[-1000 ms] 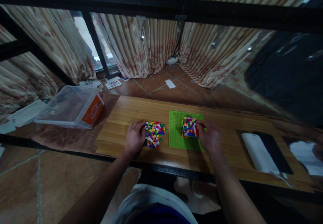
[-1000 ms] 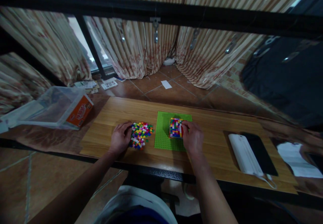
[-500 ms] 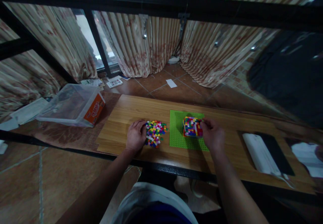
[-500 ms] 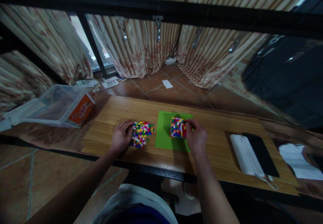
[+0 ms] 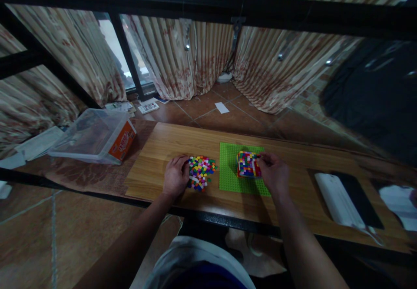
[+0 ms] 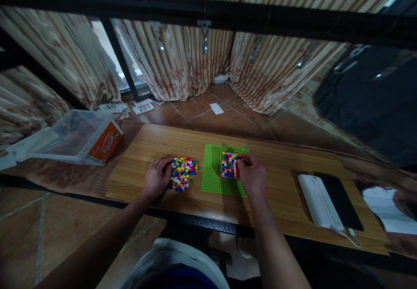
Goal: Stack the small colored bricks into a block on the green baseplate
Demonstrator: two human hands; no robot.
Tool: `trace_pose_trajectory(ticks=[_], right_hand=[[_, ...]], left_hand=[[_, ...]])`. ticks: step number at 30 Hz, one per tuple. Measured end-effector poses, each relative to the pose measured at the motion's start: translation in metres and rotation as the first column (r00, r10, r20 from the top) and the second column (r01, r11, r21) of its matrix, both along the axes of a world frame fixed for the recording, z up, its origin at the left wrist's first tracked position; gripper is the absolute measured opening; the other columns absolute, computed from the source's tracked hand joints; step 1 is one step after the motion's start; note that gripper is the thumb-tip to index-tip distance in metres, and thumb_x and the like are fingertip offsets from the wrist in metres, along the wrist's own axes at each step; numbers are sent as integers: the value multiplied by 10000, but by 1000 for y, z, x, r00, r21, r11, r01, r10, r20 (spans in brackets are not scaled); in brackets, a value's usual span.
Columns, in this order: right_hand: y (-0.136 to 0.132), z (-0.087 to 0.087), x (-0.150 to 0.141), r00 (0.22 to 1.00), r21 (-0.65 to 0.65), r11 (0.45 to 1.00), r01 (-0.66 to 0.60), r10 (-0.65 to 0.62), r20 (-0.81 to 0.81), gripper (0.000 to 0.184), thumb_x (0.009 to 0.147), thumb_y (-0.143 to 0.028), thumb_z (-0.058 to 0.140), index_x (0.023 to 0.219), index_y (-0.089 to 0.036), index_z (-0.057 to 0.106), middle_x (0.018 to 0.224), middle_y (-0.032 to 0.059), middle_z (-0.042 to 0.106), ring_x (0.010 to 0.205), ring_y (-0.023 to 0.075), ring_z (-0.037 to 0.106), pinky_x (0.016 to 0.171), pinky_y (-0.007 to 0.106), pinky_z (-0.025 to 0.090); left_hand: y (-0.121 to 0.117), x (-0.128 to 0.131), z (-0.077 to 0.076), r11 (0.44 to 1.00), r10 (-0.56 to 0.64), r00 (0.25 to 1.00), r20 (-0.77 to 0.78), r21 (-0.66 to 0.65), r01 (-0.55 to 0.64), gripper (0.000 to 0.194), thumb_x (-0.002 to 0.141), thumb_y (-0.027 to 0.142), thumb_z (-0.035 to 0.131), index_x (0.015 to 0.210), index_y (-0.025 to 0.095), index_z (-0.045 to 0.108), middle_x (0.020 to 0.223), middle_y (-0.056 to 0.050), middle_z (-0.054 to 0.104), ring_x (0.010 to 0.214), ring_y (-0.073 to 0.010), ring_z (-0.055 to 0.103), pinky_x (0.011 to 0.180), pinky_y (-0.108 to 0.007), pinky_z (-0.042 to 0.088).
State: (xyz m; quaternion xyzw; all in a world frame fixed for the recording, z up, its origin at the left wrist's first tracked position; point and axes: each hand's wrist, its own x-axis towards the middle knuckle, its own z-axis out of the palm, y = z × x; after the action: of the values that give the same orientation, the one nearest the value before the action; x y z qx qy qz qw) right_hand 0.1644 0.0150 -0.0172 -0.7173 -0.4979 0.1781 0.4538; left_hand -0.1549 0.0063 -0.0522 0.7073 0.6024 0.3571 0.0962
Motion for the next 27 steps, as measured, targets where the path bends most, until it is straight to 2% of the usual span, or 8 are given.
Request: trace_pose_trajectory(ticks=[4,10,14,16,18,21,24,27], right_hand=[[2,2,1,999,-42,999,9,-11,-46,356,701,-370,597,948,-147,723,790,79,727,691,201,658,681,348,524],[8,2,4,979,-87,996,8,-26,-201,421,623,-382,659,965,-142,710,712,51,706,598,188,636,563,317,512],[9,-1,6,974,-115,993,-13,-13,-225,441,634,-390,656,992,-135,693,736,60,704,606,190,633,586,336,522],[4,0,4,991,-99,995,14,-28,-134,456,688,-434,631,1028,-135,682,808,84,709,680,214,644,670,387,537],[-5,1,-2,996,-9,997,75,-74,48,520,743,-512,606,1099,-136,657,956,127,704,847,263,646,803,462,521],[-22,-1,-22,954,105,991,80,-106,279,742,744,-636,624,1281,-129,550,1225,211,609,1142,349,548,963,543,436],[-35,-7,-44,936,47,997,57,-70,346,934,702,-682,668,1410,-131,406,1330,261,513,1215,401,490,961,580,418],[-38,-14,-55,941,7,999,47,-47,336,950,716,-636,682,1456,-159,325,1314,247,507,1165,391,525,922,563,444]], left_hand=[[-1,0,1,1000,-5,1000,1,-13,5,245,908,219,488,1075,203,666,1103,-83,700,1070,-247,631,986,-422,494],[0,0,2,1000,-7,1000,-10,-13,6,255,909,210,477,1081,192,664,1116,-94,697,1086,-251,627,996,-429,487],[1,-1,-1,1000,-7,1000,-8,-5,7,247,905,211,484,1074,186,663,1110,-97,700,1076,-254,629,992,-433,487],[2,-2,-1,1000,-10,1000,-8,4,10,241,902,209,488,1067,187,663,1110,-97,700,1073,-253,630,988,-432,488],[1,-2,-2,1000,-13,1000,-10,6,13,240,901,206,489,1067,192,661,1109,-93,700,1072,-251,630,985,-431,488],[1,-2,-1,1000,-8,1000,-13,1,8,243,902,212,490,1075,199,661,1102,-90,700,1073,-251,629,981,-431,489],[1,-3,0,1000,-6,1000,-17,3,6,243,899,218,490,1065,194,666,1099,-100,699,1071,-262,625,977,-444,491],[2,-4,0,1000,-13,1000,-17,12,14,244,898,220,487,1061,197,667,1106,-103,697,1068,-268,623,971,-455,495]])
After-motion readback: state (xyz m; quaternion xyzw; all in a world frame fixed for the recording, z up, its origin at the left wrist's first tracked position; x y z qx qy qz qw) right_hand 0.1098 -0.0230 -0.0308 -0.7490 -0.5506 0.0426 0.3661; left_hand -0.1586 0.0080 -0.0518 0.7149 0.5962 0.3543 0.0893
